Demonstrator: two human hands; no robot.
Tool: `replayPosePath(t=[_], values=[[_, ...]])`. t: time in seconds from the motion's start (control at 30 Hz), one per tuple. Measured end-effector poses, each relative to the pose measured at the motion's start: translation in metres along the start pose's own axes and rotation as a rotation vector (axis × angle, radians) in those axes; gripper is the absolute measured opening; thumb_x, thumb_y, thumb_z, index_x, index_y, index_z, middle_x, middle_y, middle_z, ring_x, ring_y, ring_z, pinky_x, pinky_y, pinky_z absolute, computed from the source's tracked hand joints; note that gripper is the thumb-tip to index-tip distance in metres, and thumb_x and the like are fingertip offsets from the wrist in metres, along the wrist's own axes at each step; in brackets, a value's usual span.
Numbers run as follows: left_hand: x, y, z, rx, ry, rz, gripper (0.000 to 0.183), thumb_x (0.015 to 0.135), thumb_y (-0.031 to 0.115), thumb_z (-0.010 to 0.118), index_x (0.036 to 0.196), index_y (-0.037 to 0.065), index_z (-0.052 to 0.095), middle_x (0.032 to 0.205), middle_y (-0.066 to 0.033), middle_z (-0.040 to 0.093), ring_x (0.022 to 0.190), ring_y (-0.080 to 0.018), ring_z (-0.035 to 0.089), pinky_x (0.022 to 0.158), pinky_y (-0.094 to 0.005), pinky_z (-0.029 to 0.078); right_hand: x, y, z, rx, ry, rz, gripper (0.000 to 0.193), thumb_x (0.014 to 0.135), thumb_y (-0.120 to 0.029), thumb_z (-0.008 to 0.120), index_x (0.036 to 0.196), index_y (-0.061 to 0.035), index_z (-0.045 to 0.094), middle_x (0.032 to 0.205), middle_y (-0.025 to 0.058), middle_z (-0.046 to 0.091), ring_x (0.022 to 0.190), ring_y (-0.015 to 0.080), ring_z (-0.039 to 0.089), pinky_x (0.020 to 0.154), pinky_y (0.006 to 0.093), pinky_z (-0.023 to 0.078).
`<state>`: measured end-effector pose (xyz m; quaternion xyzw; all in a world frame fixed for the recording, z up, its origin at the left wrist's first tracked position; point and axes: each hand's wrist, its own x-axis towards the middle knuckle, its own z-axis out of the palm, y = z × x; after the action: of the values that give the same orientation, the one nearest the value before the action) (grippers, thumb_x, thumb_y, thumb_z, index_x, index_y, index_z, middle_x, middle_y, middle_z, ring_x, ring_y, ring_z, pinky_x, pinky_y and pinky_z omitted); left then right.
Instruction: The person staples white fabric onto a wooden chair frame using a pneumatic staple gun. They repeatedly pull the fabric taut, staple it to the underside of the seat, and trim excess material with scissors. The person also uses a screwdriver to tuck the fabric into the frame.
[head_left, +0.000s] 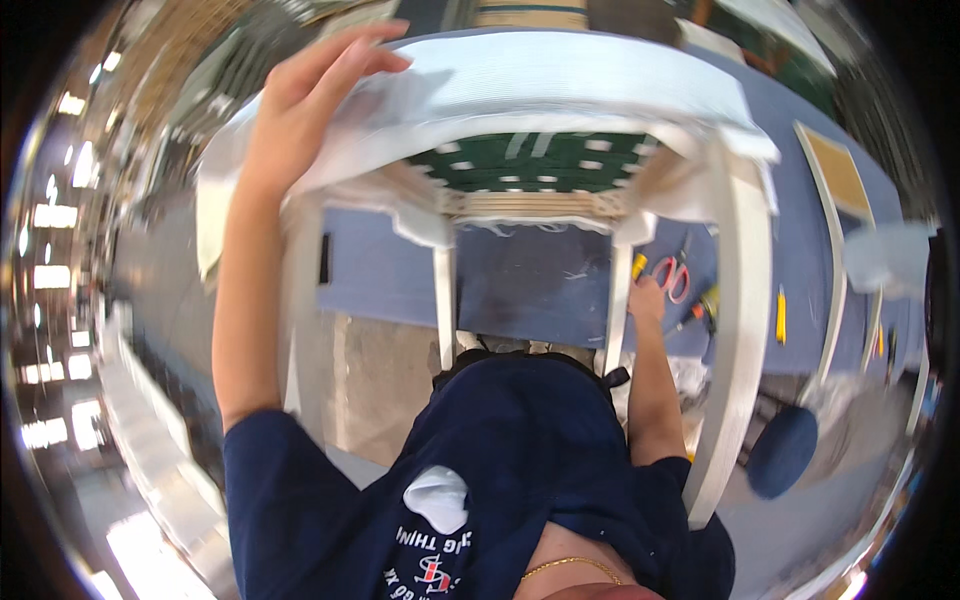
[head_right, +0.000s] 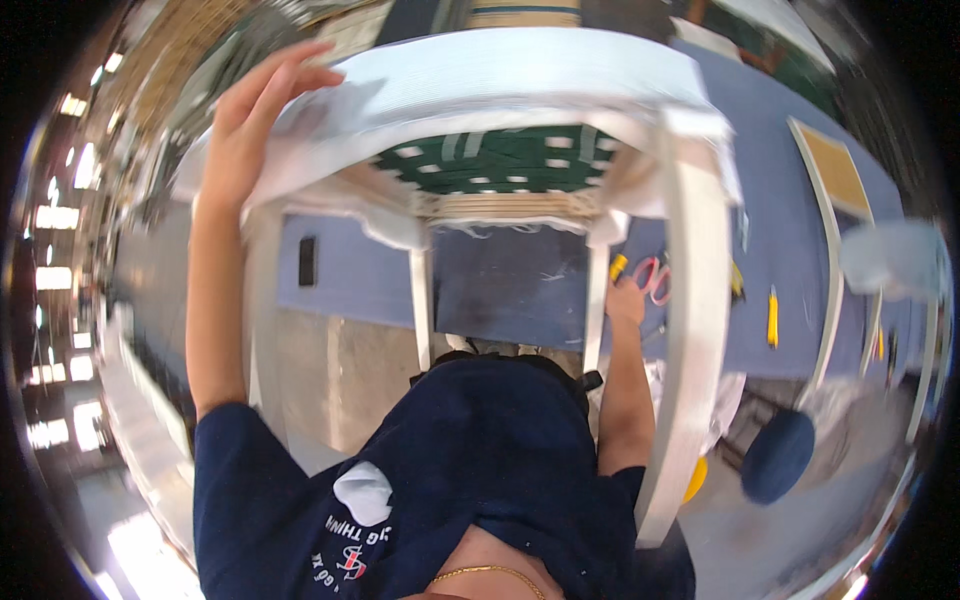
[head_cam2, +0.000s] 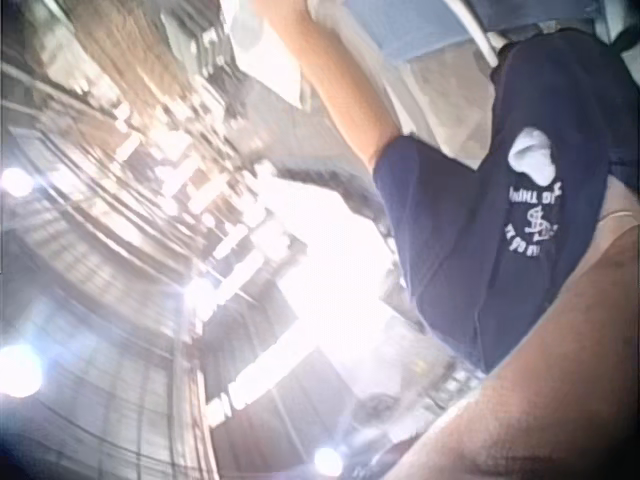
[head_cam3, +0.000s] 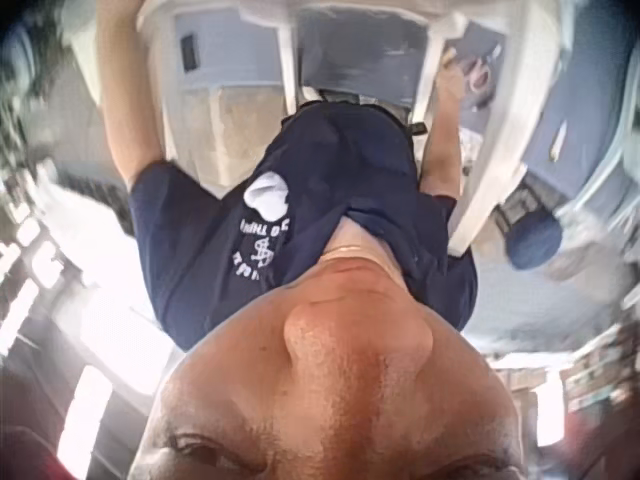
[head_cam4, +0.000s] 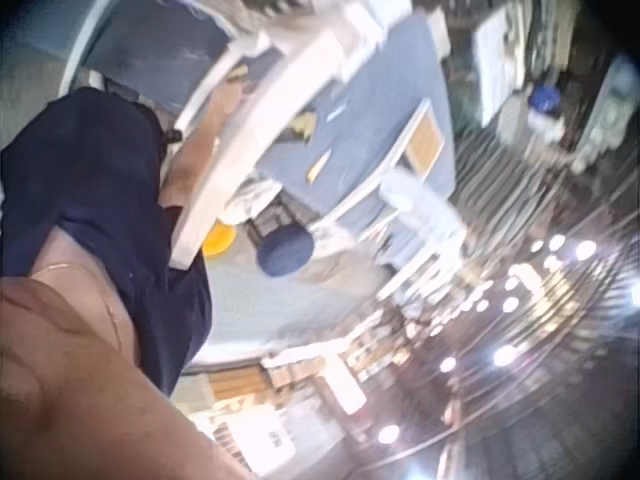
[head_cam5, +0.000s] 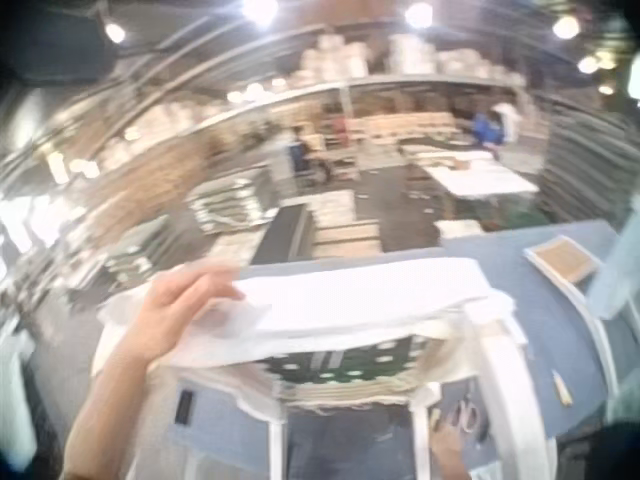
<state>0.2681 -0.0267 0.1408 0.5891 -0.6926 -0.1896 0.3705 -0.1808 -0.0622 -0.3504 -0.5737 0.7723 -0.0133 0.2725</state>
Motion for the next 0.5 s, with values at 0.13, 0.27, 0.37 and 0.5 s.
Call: replayPosePath(t=[0.13, 0.27, 0.37, 0.5], values=[[-0.055, -0.033, -0.036, 0.317, 0.582, 0.119, 0.026, 0.107, 0.020, 0.068, 0.120, 0.000, 0.078, 0.105, -0.0070, 0.081, 0.102, -0.0142, 0.074, 0.096, -0.0301, 0.054, 0.000, 0.020, -0.018, 0.404, -0.031, -0.079, 0.053, 0.096, -0.049, 0.072, 0.123, -0.0042, 0.068, 0.085, 0.0146, 0.075, 0.071, 0.0235, 0.076, 0.060, 0.0389, 0.058], [-0.174, -0.089, -0.071, 0.678, 0.831, -0.063, 0.021, 0.105, 0.018, 0.069, 0.105, -0.001, 0.079, 0.090, -0.0060, 0.078, 0.086, -0.0119, 0.072, 0.081, -0.0279, 0.055, -0.045, 0.038, -0.046, 1.049, -0.019, 0.026, 0.035, 0.106, -0.034, 0.066, 0.125, -0.0046, 0.065, 0.082, 0.0019, 0.061, 0.062, 0.0118, 0.061, 0.052, 0.0277, 0.050], [-0.265, -0.125, -0.028, 0.515, 0.705, -0.516, 0.024, 0.107, 0.014, 0.064, 0.093, -0.002, 0.074, 0.081, -0.0052, 0.070, 0.077, -0.0103, 0.060, 0.075, -0.0302, 0.051, -0.105, 0.044, -0.053, 0.908, -0.172, -0.213, 0.036, 0.107, -0.026, 0.069, 0.134, -0.0064, 0.055, 0.092, 0.0003, 0.062, 0.072, 0.0100, 0.062, 0.059, 0.0248, 0.049], [-0.331, -0.129, 0.093, 0.034, 0.227, -0.831, 0.018, 0.095, 0.018, 0.075, 0.101, 0.001, 0.079, 0.084, -0.0137, 0.076, 0.078, -0.0202, 0.072, 0.075, -0.0384, 0.056, -0.172, 0.004, -0.048, 0.713, -0.523, -0.383, 0.044, 0.099, -0.002, 0.075, 0.134, -0.0040, 0.048, 0.106, 0.0056, 0.066, 0.102, 0.0154, 0.069, 0.089, 0.0315, 0.058]])
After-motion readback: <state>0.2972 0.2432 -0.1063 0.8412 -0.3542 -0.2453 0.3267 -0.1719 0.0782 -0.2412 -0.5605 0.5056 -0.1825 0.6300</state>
